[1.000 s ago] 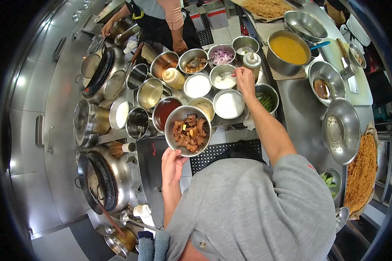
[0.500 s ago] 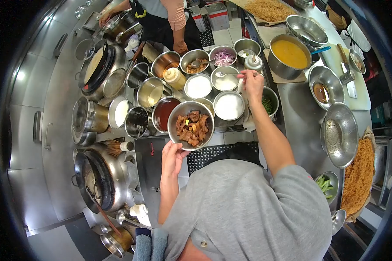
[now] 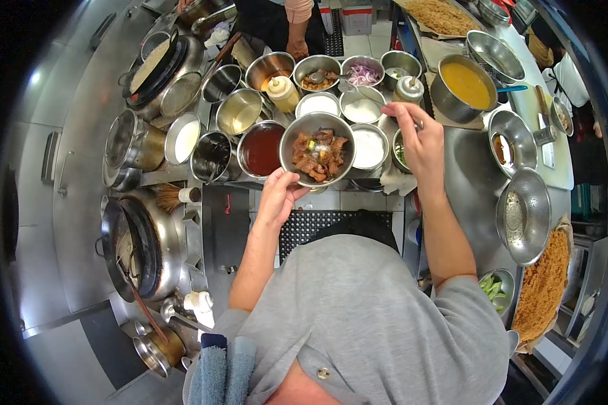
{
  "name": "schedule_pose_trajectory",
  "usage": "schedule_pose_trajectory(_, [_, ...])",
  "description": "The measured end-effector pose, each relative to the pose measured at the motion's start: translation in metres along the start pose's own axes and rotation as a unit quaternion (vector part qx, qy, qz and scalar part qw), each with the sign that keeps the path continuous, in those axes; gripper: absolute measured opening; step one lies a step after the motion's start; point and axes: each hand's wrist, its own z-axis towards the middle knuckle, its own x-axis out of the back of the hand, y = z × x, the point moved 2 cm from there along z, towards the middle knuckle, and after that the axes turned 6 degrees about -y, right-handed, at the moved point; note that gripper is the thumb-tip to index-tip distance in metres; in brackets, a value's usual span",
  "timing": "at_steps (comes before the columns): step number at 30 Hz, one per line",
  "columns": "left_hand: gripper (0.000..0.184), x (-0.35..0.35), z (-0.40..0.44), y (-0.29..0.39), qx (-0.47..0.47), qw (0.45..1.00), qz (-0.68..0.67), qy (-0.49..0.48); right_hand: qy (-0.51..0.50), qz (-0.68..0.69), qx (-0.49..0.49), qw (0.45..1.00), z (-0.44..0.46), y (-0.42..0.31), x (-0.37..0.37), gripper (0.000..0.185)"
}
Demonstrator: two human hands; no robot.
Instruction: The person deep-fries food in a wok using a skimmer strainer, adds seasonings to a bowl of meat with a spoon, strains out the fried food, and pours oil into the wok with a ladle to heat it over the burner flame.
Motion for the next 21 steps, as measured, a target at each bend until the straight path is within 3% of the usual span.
schedule_pose_trajectory(2, [0.01,0.005,-0.011,0.002,-0.001,1.0,0.015,0.018,0.011,0.012,-0.016,1.0,0.012,0.022,-0.007,0.032])
schedule_pose_trajectory(5, [0.011,0.017,-0.034,0.001,-0.007,0.998,0.023,0.056,-0.072,-0.024,-0.109,0.991,0.027,0.083,-0.039,0.032])
schedule_pose_trajectory(9, [0.009,0.031,-0.067,0.0,-0.017,0.994,0.036,0.1,-0.029,-0.05,-0.094,0.994,0.039,0.11,-0.087,0.032])
schedule_pose_trajectory(21, [0.014,0.048,-0.096,-0.005,-0.043,0.989,0.013,0.14,-0.074,-0.074,-0.034,0.994,0.052,0.112,-0.119,0.031])
